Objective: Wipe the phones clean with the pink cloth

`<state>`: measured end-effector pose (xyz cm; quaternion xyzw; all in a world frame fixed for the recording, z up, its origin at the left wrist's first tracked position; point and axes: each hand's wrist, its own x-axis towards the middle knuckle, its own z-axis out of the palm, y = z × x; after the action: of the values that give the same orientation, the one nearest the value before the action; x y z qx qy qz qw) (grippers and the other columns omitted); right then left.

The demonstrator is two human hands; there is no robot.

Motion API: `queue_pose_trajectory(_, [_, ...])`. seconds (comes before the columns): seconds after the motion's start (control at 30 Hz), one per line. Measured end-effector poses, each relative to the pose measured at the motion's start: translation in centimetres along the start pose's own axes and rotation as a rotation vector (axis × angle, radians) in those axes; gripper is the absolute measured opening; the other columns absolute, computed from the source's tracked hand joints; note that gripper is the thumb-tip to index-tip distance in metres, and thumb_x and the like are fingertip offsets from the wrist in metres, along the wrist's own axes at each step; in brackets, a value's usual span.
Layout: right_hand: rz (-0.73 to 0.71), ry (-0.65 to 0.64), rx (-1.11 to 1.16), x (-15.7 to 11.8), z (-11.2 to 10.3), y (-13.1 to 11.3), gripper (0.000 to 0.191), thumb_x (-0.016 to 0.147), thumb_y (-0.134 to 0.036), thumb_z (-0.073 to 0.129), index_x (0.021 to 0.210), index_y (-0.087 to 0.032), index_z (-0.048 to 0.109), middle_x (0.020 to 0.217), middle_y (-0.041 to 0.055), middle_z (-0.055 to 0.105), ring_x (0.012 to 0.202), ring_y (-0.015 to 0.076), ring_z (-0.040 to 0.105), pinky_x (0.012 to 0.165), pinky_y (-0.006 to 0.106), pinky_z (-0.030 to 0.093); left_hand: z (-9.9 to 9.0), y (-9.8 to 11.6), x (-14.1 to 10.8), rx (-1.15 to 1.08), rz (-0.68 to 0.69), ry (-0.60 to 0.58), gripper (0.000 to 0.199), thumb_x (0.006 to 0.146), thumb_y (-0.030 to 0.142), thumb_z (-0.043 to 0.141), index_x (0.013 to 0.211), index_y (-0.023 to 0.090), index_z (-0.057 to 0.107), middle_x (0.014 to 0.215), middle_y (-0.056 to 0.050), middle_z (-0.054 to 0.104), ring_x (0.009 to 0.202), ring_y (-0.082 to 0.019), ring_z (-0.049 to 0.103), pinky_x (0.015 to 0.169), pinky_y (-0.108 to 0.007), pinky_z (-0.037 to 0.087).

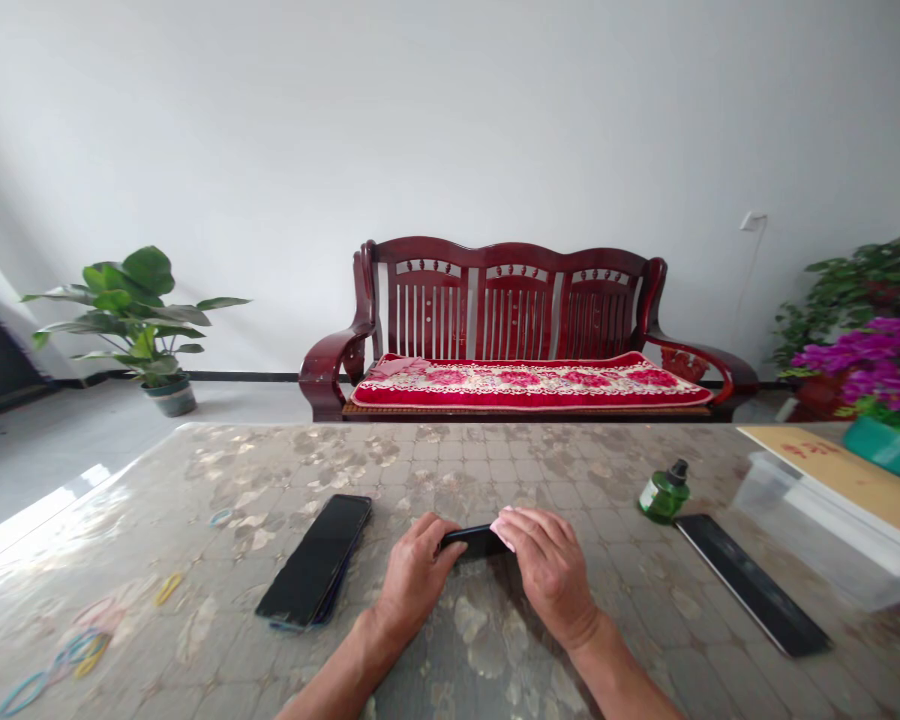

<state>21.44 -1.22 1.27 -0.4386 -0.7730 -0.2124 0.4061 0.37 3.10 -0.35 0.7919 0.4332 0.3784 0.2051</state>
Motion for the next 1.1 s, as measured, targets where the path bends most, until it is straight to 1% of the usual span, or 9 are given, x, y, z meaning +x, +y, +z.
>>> queue_pose_trajectory(0.07, [0.022,0.002,-0.019,-0.2,-0.2,0.3,0.024,0.1,-0.017,0.049,0.114,-0.025,0.067,0.108,0.0028,0.073,0.107,0.0173,0.064,0.094,0.034,0.044,0.0,0.1,0.0,0.003,-0.007,-0.002,0.015,0.091,0.029,0.053,0.087,0.023,0.066,0.083,-0.003,0.064,0.078,-0.019,0.062,0.07,-0.028,0.047])
queue_pose_trajectory(0.17, [0.031,0.013,-0.019,-0.1,0.1,-0.3,0.026,0.1,-0.017,0.047,0.115,-0.026,0.067,0.108,0.0029,0.074,0.107,0.0172,0.064,0.094,0.035,0.045,0.1,0.1,0.0,0.009,0.003,0.01,0.015,0.091,0.029,0.054,0.087,0.023,0.066,0.082,-0.003,0.063,0.077,-0.019,0.063,0.07,-0.028,0.047])
queue_pose_trajectory(0.37, [-0.037,-0.013,0.037,0.6,1.2,-2.1,0.027,0.101,-0.019,0.045,0.117,-0.025,0.066,0.111,0.0027,0.073,0.107,0.017,0.064,0.097,0.035,0.044,0.2,0.0,-0.1,0.017,0.034,0.028,0.013,0.091,0.028,0.055,0.088,0.023,0.066,0.082,-0.002,0.064,0.079,-0.019,0.063,0.072,-0.027,0.047])
queue_pose_trajectory(0.63, [0.061,0.047,-0.03,-0.2,-1.0,1.1,0.024,0.1,-0.016,0.047,0.106,-0.023,0.069,0.103,0.0031,0.074,0.101,0.0175,0.065,0.093,0.035,0.044,-0.1,0.0,-0.2,0.048,0.025,0.016,0.013,0.091,0.029,0.056,0.089,0.023,0.067,0.084,-0.002,0.064,0.079,-0.019,0.063,0.071,-0.027,0.047])
queue_pose_trajectory(0.73, [0.069,0.046,-0.044,-0.2,-0.8,0.7,0.024,0.1,-0.016,0.047,0.108,-0.024,0.069,0.103,0.003,0.074,0.101,0.0173,0.065,0.093,0.035,0.044,0.0,0.0,-0.2,0.064,0.031,0.023,0.013,0.092,0.029,0.055,0.09,0.023,0.067,0.084,-0.003,0.064,0.079,-0.019,0.064,0.071,-0.027,0.048])
queue_pose_trajectory(0.87, [0.001,0.008,0.009,0.3,0.4,-1.4,0.026,0.101,-0.017,0.045,0.114,-0.024,0.067,0.109,0.0026,0.073,0.105,0.0167,0.064,0.096,0.035,0.044,-0.1,0.0,-0.3,0.062,0.061,0.021,0.013,0.092,0.028,0.054,0.089,0.023,0.066,0.083,-0.002,0.064,0.079,-0.018,0.063,0.071,-0.027,0.048])
queue_pose_trajectory(0.93, [-0.026,-0.002,0.023,0.4,0.7,-1.8,0.027,0.101,-0.017,0.044,0.116,-0.024,0.067,0.11,0.0025,0.073,0.106,0.0165,0.063,0.097,0.035,0.044,-0.2,0.0,-0.3,0.065,0.07,0.018,0.014,0.093,0.029,0.054,0.089,0.023,0.066,0.083,-0.002,0.064,0.079,-0.019,0.063,0.071,-0.027,0.048])
queue_pose_trajectory(1.0, [-0.02,-0.006,0.011,0.4,0.5,-1.3,0.027,0.1,-0.017,0.046,0.115,-0.025,0.067,0.109,0.0022,0.073,0.106,0.0164,0.064,0.096,0.035,0.044,-0.3,-0.1,-0.3,0.072,0.069,0.017,0.014,0.092,0.03,0.054,0.089,0.024,0.066,0.083,-0.002,0.065,0.078,-0.019,0.063,0.071,-0.027,0.048])
queue_pose_trajectory(1.1, [0.038,0.016,-0.028,0.0,-0.2,0.3,0.025,0.1,-0.016,0.048,0.111,-0.026,0.068,0.106,0.002,0.074,0.103,0.0165,0.064,0.095,0.035,0.044,-0.5,-0.2,-0.1,0.08,0.062,0.026,0.015,0.092,0.031,0.054,0.089,0.024,0.067,0.083,-0.003,0.065,0.079,-0.019,0.064,0.07,-0.027,0.049])
